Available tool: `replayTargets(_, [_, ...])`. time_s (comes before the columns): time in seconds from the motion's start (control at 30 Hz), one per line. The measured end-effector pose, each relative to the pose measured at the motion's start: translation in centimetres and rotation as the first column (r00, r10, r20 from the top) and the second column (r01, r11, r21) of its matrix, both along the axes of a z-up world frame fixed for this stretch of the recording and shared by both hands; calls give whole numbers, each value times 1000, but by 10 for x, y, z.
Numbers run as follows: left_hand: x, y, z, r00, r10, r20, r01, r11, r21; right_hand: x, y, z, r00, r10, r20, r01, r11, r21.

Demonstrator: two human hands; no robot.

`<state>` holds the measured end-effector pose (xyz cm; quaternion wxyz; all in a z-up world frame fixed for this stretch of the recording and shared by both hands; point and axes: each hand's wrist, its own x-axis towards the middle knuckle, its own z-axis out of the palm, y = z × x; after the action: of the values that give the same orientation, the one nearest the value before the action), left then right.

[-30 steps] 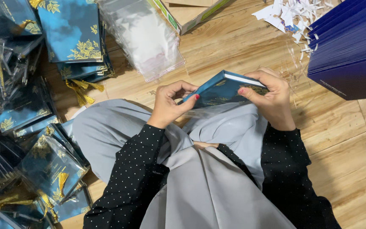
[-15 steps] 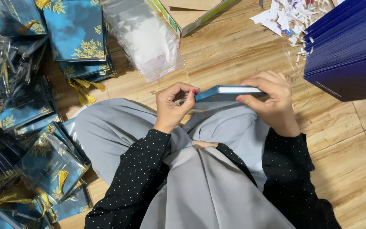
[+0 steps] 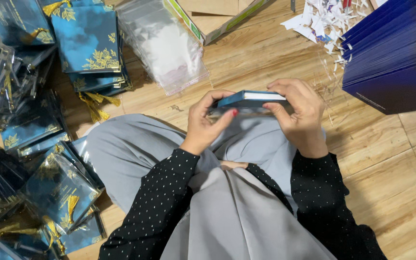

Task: The person sits on the floor and repeatedly places blue books with gold designs into clear plastic bags. They seal each bag and set it aside, handling the books and bags by hand.

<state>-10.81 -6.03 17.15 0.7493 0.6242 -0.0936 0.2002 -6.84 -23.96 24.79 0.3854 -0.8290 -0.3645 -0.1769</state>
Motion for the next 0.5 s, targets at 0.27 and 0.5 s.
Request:
replayTargets(0.27, [10, 8, -28, 990, 115, -86, -130, 973, -193, -7, 13, -1, 949, -61, -309, 208, 860, 466])
replayTargets(0.5, [6, 5, -28, 989, 112, -94, -128, 973, -191, -9, 28, -118, 458, 306, -835, 613, 571, 546])
